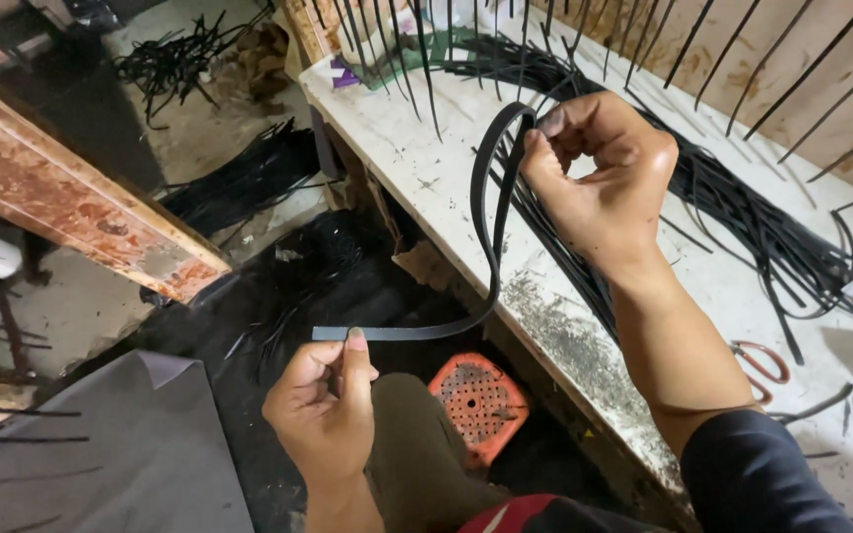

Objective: Applying glue to the ends of leather strips and hanging them on a rack to dry using plastic clips.

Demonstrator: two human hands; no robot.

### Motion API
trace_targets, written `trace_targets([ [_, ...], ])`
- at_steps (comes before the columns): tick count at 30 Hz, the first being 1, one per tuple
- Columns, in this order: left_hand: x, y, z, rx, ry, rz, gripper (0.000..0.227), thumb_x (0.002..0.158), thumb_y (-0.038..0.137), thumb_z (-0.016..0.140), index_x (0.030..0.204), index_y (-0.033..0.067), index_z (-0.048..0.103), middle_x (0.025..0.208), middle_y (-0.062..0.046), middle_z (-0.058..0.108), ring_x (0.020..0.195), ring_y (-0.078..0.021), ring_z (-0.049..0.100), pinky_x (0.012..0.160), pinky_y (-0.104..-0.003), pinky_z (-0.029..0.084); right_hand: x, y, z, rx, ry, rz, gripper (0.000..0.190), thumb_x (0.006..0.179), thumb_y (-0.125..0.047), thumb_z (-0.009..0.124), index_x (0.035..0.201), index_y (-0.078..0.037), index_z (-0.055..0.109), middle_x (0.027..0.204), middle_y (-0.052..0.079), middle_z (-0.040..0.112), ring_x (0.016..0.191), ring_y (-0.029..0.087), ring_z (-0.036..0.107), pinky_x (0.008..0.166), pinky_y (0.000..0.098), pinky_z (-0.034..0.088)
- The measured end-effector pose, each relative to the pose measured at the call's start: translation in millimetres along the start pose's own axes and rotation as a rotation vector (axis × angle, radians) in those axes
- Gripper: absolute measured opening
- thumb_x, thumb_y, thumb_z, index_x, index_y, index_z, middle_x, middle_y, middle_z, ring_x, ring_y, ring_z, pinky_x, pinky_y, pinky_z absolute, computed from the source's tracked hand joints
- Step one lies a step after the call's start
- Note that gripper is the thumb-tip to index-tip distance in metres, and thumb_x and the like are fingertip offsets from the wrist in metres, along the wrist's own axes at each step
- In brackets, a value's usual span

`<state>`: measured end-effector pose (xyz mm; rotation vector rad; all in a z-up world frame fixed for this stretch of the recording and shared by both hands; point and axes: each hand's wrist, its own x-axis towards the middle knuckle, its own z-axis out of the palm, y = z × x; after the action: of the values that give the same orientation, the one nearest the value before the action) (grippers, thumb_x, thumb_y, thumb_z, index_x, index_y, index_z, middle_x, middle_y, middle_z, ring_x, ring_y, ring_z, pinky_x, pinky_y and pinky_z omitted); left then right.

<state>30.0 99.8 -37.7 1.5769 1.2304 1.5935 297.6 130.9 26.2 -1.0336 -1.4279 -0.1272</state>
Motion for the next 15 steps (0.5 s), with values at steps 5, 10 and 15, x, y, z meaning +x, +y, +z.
trace_targets([
  [5,11.1,4.1,9.7,-0.029,0.006,0.024,0.027,0.095,0.007,0.070,0.070,0.0020,0.062,0.057,-0.005,0.062,0.051,-0.0059,0.048,0.050,-0.023,0.038,22.7,14.0,2.2,0.040,-0.011,-0.104,0.009,0.101,0.014,0.064,0.098,0.007,0.059,0.086,0.014,0.059,0.068,0.016,0.051,0.058,0.0250,0.043],
  [10,27.6,-0.8,28.7,-0.079,-0.017,0.041,0.027,0.095,0.006,0.069,0.069,0.0014,0.060,0.056,-0.007,0.062,0.050,-0.0081,0.052,0.049,-0.022,0.038,39.7,23.9,-2.0,-0.046,0.009,-0.113,0.009,0.103,0.011,0.066,0.099,0.005,0.059,0.086,0.011,0.059,0.065,0.014,0.049,0.056,0.0240,0.041],
  [15,41.5,-1.0,43.3,-0.105,-0.036,0.027,0.026,0.096,0.009,0.067,0.071,0.0018,0.062,0.056,-0.007,0.062,0.050,-0.0088,0.054,0.048,-0.023,0.041,52.1,22.6,-2.4,-0.047,0.061,-0.059,0.013,0.103,0.016,0.066,0.098,0.007,0.058,0.092,0.015,0.060,0.076,0.017,0.054,0.063,0.0265,0.042],
])
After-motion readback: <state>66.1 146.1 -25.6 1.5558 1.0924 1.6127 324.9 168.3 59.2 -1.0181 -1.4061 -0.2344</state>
